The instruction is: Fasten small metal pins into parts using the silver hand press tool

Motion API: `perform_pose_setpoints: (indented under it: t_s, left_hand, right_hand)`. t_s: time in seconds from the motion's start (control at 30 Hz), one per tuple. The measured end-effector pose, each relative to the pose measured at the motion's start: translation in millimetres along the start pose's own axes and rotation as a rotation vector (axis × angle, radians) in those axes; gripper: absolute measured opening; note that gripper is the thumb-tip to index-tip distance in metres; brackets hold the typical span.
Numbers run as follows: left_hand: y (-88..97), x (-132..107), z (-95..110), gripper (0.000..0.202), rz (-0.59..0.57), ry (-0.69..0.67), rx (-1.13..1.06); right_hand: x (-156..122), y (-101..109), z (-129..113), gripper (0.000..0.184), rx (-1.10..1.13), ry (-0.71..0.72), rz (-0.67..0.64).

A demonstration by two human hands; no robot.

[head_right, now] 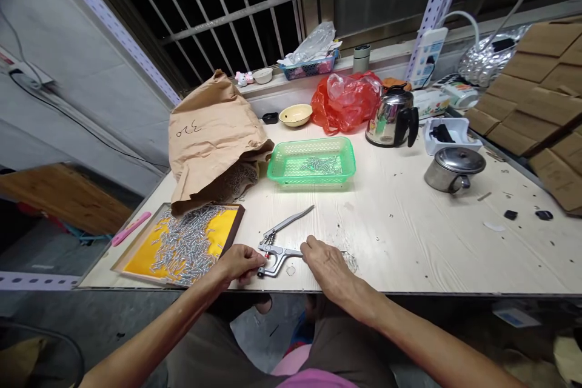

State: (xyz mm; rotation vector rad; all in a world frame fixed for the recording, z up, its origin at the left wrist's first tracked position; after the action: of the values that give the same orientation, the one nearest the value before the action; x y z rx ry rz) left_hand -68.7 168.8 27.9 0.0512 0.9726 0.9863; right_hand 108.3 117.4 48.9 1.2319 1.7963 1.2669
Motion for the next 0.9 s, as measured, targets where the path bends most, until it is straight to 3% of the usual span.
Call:
perform_pose_setpoints:
  t_s: [0.27,0.37,0.47,0.57,0.67,0.9]
  left_hand:
    - [-3.4,0,-2,0.036,-0.091,0.117,-0.017]
    - [-3.9,1,-7,0.035,-0.089,0.138,-0.042]
    - [-3.6,1,-6,0.034,-0.085,0.133,-0.03]
    - [-4.1,-1,0,0.037,-0.098,0.131,0.018]
    - [-3.2,-2,4,0.04,-0.093,0.13,0.057]
    - [-4.8,0,-7,0.044,-0.095,0.149,-0.016]
  right_hand:
    - [-1,5,-3,0.014,-0.037,-0.035,-0.021]
    - [5,16,-1,0.013,-0.011,0.002,-0.002]
    - [20,26,8,0.061,-0.006,0.037,0.025]
    - [39,20,17,0.103,0.009,0.081,-0.068]
    - [50,15,20,0.109,0.016,0.117,-0.109]
    - [53,31,9,0.099,-0.05,0.156,-0.032]
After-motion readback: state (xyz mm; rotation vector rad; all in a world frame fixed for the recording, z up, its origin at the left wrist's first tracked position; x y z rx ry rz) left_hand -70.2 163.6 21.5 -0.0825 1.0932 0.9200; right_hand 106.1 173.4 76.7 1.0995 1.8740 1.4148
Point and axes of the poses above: each hand's wrist, its own x-axis towards the middle knuckle, its own y-axis out of the back of the hand, z = x × y, the point moved 9 cm from there along x, towards the middle knuckle, and after that the axes turned 3 degrees about y, right-handed, at the moved point
